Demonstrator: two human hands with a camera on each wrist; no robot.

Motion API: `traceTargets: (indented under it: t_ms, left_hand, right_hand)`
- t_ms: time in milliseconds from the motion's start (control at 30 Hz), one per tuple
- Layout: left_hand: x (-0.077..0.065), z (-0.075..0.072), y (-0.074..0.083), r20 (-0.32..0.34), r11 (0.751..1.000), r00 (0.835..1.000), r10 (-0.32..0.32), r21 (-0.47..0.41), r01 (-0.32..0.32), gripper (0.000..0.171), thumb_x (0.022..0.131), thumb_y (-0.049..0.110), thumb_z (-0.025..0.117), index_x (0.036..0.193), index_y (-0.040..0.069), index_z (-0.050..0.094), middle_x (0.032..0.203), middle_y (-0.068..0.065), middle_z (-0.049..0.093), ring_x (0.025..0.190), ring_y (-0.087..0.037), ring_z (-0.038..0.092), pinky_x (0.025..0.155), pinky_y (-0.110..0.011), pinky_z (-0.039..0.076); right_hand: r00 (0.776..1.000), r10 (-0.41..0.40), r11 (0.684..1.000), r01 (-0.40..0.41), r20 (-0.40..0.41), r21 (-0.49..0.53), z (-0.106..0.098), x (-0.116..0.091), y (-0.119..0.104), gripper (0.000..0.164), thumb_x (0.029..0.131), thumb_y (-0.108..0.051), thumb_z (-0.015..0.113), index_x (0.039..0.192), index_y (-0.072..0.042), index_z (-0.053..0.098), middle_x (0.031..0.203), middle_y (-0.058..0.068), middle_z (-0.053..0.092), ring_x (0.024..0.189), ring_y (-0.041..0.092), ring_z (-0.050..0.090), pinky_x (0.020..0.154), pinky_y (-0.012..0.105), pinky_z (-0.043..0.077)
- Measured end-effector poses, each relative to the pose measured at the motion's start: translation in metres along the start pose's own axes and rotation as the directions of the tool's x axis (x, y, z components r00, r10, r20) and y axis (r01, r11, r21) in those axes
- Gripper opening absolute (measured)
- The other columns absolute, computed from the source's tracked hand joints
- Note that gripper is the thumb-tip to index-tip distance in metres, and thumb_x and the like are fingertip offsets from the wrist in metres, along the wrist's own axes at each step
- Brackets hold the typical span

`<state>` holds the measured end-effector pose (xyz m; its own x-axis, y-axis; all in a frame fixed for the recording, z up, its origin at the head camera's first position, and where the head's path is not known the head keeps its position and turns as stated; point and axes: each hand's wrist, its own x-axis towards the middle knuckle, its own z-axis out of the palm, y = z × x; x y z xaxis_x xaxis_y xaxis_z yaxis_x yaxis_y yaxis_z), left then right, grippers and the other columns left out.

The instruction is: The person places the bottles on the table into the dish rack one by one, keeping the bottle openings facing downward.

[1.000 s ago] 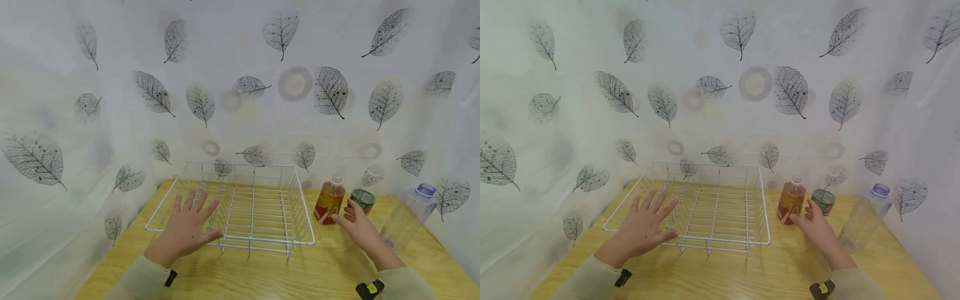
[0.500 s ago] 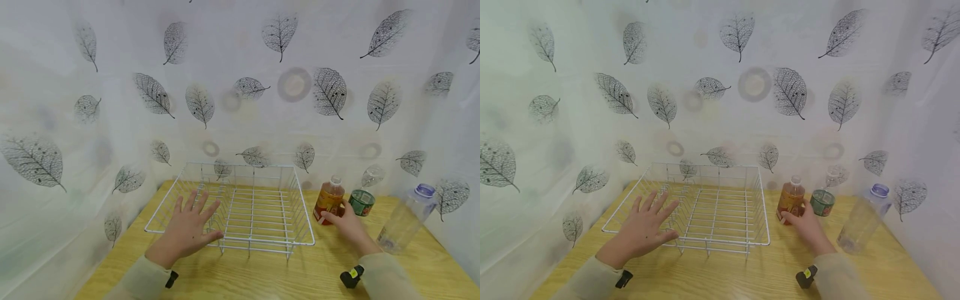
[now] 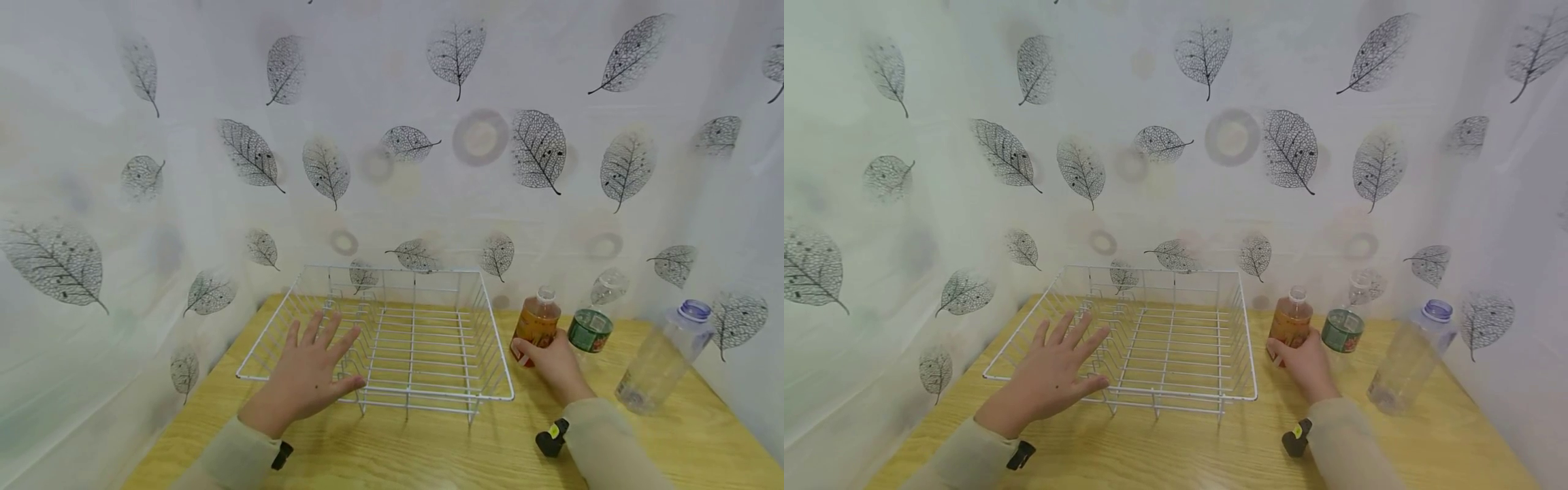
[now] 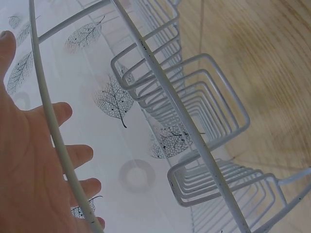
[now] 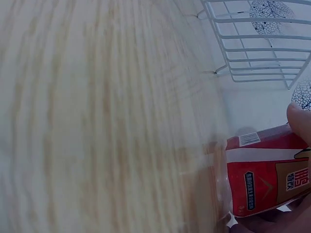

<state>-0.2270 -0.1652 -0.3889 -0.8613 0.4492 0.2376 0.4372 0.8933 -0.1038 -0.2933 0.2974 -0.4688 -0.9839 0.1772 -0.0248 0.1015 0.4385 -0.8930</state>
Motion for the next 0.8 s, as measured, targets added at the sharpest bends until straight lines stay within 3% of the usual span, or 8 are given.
traceTargets:
  t_ms: [167,567,800]
  left_hand:
    - [0.000,-0.001,0.000,0.000,1.000,1.000,-0.002,-0.003,0.002,0.091,0.089,0.086,0.025,0.162,0.032,0.024,0.167,-0.013,0.014,0.152,-0.043,0.008,0.115,-0.071,0.009]
    - [-0.001,0.000,-0.003,-0.028,1.000,1.000,0.000,-0.011,-0.001,0.089,0.090,0.084,0.030,0.162,0.031,0.026,0.166,-0.014,0.016,0.152,-0.043,0.008,0.115,-0.072,0.011]
    - [-0.001,-0.002,-0.004,-0.044,0.999,0.999,0.001,-0.040,-0.003,0.089,0.091,0.082,0.033,0.161,0.028,0.030,0.166,-0.014,0.017,0.152,-0.041,0.008,0.115,-0.071,0.011]
  right_hand:
    - [0.999,-0.020,1.000,0.020,-0.026,0.002,0.004,0.001,-0.001,0.092,0.095,-0.047,0.069,0.150,0.008,0.020,0.145,0.030,0.038,0.130,0.046,0.044,0.106,0.059,0.041]
    - [0.999,-0.010,0.999,0.011,-0.033,0.031,0.000,-0.009,-0.012,0.089,0.100,-0.040,0.062,0.155,0.007,0.010,0.153,0.032,0.029,0.139,0.047,0.034,0.112,0.063,0.031]
    - [0.995,-0.089,0.995,0.086,-0.043,-0.054,-0.008,-0.020,-0.028,0.091,0.100,-0.047,0.058,0.159,0.000,0.009,0.153,0.031,0.031,0.136,0.047,0.038,0.108,0.065,0.034]
